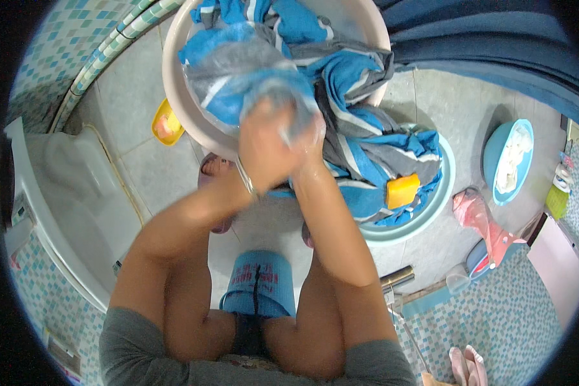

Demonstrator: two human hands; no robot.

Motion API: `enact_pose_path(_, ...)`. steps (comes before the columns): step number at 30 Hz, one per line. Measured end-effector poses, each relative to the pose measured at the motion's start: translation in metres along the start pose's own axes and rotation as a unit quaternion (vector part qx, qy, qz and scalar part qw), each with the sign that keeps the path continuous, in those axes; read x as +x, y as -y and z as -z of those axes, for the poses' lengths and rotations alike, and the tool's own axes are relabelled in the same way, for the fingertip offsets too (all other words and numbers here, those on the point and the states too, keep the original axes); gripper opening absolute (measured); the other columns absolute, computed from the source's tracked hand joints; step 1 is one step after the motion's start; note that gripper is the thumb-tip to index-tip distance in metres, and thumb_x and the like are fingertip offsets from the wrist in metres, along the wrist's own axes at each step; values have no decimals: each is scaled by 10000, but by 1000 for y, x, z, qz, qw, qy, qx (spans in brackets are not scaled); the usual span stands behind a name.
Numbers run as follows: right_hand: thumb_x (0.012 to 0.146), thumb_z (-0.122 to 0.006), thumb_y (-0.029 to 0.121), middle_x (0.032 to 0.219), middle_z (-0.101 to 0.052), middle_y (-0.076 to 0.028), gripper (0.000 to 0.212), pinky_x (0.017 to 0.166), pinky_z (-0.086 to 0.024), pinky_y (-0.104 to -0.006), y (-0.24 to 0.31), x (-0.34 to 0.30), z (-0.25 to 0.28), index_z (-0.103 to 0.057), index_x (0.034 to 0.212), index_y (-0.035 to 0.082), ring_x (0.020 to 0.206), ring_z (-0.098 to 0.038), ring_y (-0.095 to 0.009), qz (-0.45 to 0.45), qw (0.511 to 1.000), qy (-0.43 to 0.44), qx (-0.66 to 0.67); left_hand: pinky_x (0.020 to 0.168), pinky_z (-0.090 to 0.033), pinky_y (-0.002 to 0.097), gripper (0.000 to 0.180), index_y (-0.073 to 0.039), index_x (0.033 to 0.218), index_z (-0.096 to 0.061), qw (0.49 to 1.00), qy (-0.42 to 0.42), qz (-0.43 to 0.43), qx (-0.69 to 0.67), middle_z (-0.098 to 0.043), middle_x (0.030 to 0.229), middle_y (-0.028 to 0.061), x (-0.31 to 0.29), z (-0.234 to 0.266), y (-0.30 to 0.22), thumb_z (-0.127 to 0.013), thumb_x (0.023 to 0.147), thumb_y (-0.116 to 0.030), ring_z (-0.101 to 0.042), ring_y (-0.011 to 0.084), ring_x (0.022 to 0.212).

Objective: The person sits on a small stool and hand-washes a blue and grey garment in a white basin filled with water. They use a yellow sponge to scrub the fabric, repeatedly submerging and wringing the item to clean it.

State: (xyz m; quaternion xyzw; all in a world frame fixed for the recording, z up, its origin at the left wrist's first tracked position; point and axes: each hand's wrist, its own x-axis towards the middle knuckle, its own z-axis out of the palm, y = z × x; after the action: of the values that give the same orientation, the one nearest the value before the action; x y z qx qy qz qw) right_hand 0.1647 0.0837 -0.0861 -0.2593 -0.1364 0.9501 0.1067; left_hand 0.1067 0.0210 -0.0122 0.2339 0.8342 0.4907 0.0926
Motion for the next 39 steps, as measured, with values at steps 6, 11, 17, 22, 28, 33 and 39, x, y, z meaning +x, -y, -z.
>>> enact_pose_path(6,897,-476,341,992,-608,-115,358,803,-444,-388,0,5,-14,-575,1078,49,923,-566,-266,71,945,-55,-316,719,-455,455,409,74,811,-574,988,-18,139,63,-544,899,291,3,9,-1,-607,826,-334,-559,439,891)
enact_pose_path(11,894,-483,313,933,-603,-82,335,755,-455,-315,-3,-8,-55,-569,1025,17,816,-560,-181,8,959,-193,-209,642,-490,403,404,15,880,-620,999,8,43,13,-598,737,189,3,10,17,-620,812,-383,-603,335,693)
enact_pose_path(17,843,-549,216,1015,-600,-111,300,867,-443,-364,43,-11,-50,-542,1061,11,924,-578,-238,-18,963,-231,-138,730,-478,335,497,49,993,-555,966,-33,211,-146,-631,876,183,26,55,91,-655,804,-400,-616,278,817)
enact_pose_path(22,895,-511,307,1206,-536,-144,435,996,-353,-427,59,-10,-48,-460,1221,23,1103,-515,-278,30,992,-102,-72,839,-466,350,918,12,1323,-295,996,-50,70,32,-479,1196,188,0,85,76,-795,646,-354,-564,332,976)
enact_pose_path(28,811,-487,78,1170,-542,-142,440,966,-407,-417,53,-4,-34,-419,1240,7,1086,-528,-280,20,988,-64,-137,922,-451,421,1118,-206,1421,-191,944,267,-16,194,-371,1311,189,8,103,49,-818,508,-54,-494,399,1101)
enact_pose_path(33,724,-421,35,1143,-556,-158,494,944,-439,-417,47,2,-22,-437,1215,-17,1022,-569,-291,37,973,-109,-200,861,-466,382,687,-85,1225,-486,981,82,54,165,-552,1041,202,10,85,84,-666,573,34,-573,393,954)
enact_pose_path(39,849,-546,321,1073,-541,-86,383,945,-399,-351,16,14,-53,-510,1101,34,1016,-522,-228,51,966,-147,-208,895,-328,403,304,-56,850,-585,984,50,-156,64,-467,1171,201,-15,52,8,-597,557,-133,-428,334,1094)
